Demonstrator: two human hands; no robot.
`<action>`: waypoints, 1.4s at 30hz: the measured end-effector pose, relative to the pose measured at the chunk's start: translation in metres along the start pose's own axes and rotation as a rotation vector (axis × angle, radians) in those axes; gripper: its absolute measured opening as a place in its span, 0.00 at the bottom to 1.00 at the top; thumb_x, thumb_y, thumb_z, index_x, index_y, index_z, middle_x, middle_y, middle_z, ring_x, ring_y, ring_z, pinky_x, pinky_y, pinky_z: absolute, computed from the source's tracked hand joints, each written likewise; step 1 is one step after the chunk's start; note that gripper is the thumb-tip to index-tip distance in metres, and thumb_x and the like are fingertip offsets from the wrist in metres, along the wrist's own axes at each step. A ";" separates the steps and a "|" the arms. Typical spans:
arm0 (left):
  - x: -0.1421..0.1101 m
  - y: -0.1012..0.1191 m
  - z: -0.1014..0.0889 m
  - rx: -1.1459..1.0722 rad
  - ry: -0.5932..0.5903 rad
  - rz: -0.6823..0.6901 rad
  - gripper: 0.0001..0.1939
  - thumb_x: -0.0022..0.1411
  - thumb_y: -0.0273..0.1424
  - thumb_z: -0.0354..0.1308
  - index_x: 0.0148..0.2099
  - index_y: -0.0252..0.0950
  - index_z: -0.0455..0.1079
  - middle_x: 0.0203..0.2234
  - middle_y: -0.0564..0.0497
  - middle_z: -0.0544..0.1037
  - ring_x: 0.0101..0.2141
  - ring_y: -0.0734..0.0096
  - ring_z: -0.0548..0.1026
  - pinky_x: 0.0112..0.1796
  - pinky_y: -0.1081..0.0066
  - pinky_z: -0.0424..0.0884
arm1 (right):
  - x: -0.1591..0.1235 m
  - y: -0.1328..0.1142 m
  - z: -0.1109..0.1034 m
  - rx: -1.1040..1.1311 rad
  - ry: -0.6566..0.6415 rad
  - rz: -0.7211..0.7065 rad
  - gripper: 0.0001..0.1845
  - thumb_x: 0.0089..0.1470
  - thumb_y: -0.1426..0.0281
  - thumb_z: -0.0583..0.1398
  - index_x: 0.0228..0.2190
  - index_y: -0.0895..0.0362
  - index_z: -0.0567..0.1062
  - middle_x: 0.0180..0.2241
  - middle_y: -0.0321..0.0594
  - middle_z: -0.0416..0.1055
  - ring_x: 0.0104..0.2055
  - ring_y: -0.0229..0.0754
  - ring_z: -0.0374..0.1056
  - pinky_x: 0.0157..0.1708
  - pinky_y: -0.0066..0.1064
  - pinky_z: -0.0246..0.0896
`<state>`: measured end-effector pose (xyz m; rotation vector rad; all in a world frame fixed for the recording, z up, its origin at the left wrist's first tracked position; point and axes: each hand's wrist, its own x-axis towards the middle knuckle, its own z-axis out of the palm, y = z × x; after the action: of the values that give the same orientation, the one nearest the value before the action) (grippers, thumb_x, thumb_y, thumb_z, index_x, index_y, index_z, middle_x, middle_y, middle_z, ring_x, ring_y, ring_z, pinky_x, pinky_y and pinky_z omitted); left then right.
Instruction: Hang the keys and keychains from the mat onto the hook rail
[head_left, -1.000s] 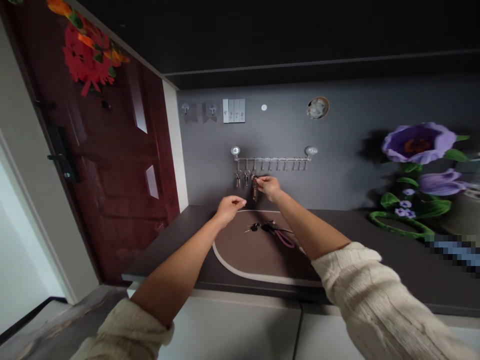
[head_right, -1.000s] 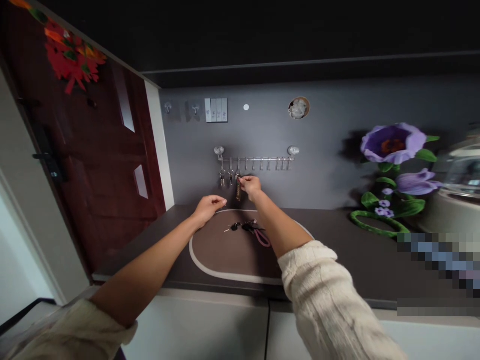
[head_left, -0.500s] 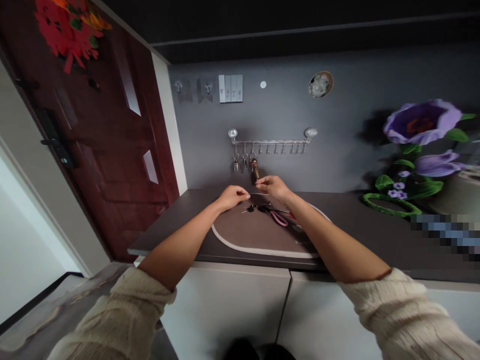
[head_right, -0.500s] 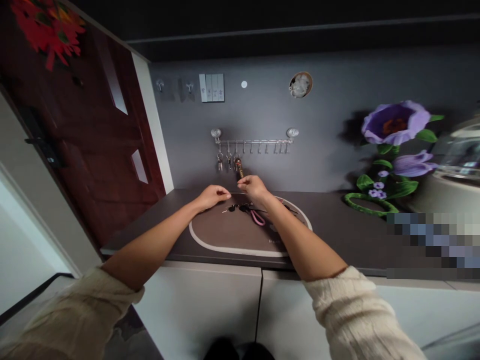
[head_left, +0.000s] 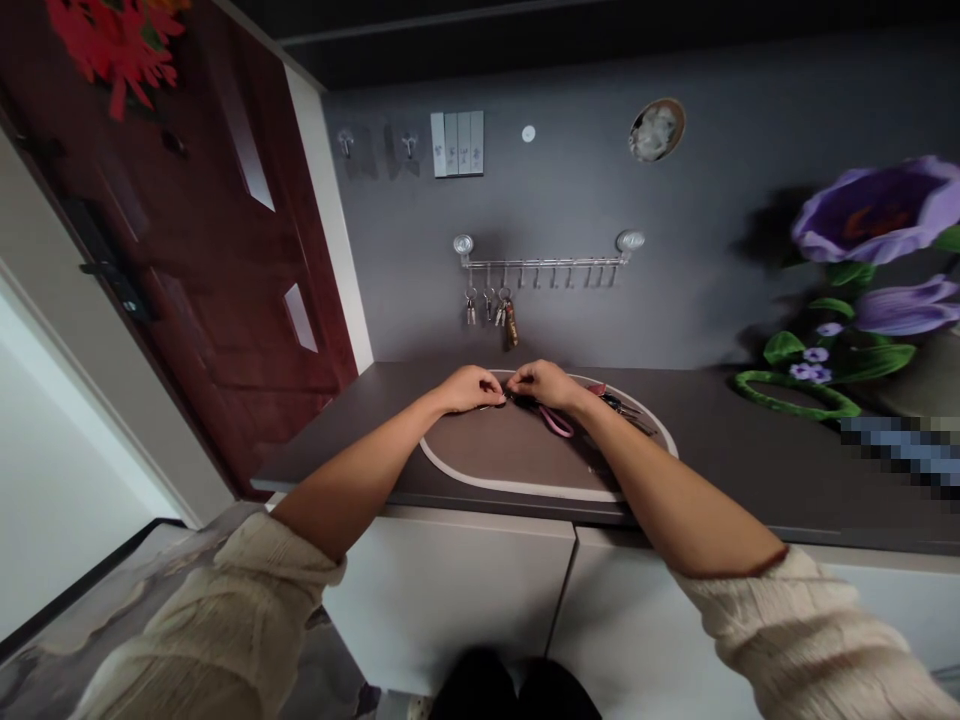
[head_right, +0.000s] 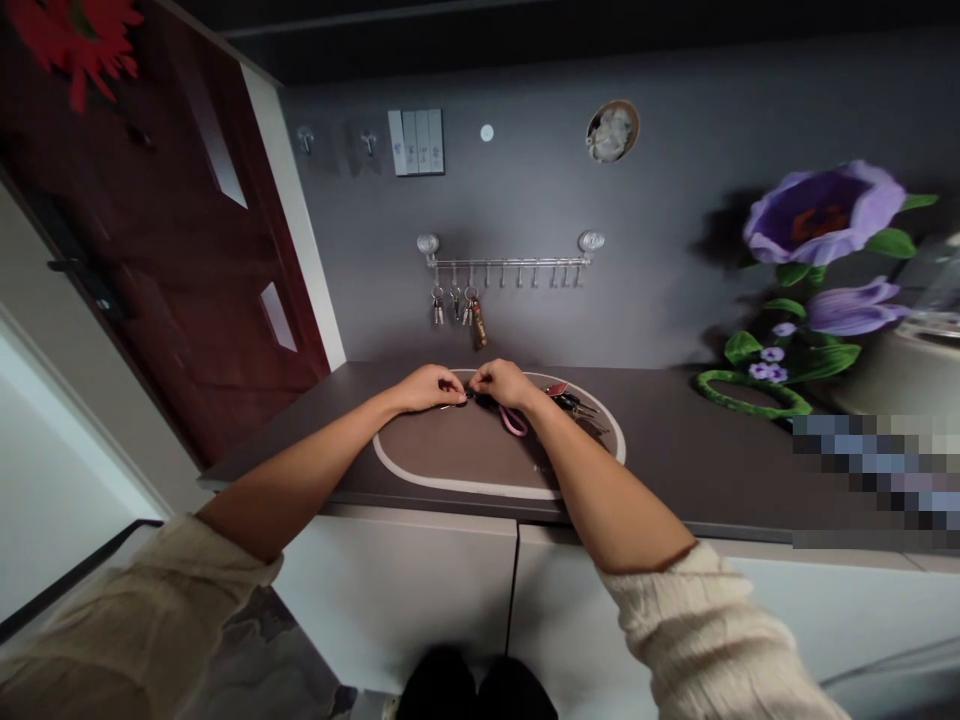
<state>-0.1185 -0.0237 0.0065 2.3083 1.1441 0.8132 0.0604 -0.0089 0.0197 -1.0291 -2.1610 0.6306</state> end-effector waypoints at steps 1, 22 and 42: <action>0.000 0.000 0.000 0.003 0.002 0.006 0.13 0.44 0.36 0.56 0.30 0.33 0.73 0.22 0.50 0.74 0.23 0.76 0.67 0.25 0.76 0.59 | 0.000 -0.001 0.000 -0.012 -0.005 -0.006 0.02 0.34 0.74 0.61 0.17 0.58 0.75 0.15 0.31 0.68 0.19 0.29 0.59 0.22 0.20 0.50; 0.002 0.003 -0.007 -0.056 0.259 0.017 0.10 0.49 0.33 0.54 0.31 0.33 0.71 0.25 0.50 0.74 0.26 0.75 0.68 0.31 0.74 0.62 | 0.001 -0.002 0.004 0.217 -0.049 0.037 0.09 0.36 0.68 0.61 0.22 0.62 0.74 0.20 0.34 0.68 0.22 0.30 0.59 0.25 0.22 0.53; 0.005 0.013 -0.005 -0.357 0.412 -0.022 0.12 0.46 0.35 0.57 0.31 0.31 0.71 0.25 0.49 0.74 0.26 0.75 0.68 0.32 0.73 0.63 | 0.000 -0.017 0.005 0.436 0.131 0.076 0.14 0.37 0.63 0.60 0.25 0.62 0.71 0.20 0.34 0.66 0.21 0.29 0.57 0.24 0.23 0.53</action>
<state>-0.1122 -0.0268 0.0198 1.8812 1.0739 1.4044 0.0481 -0.0192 0.0272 -0.8875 -1.7705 0.9885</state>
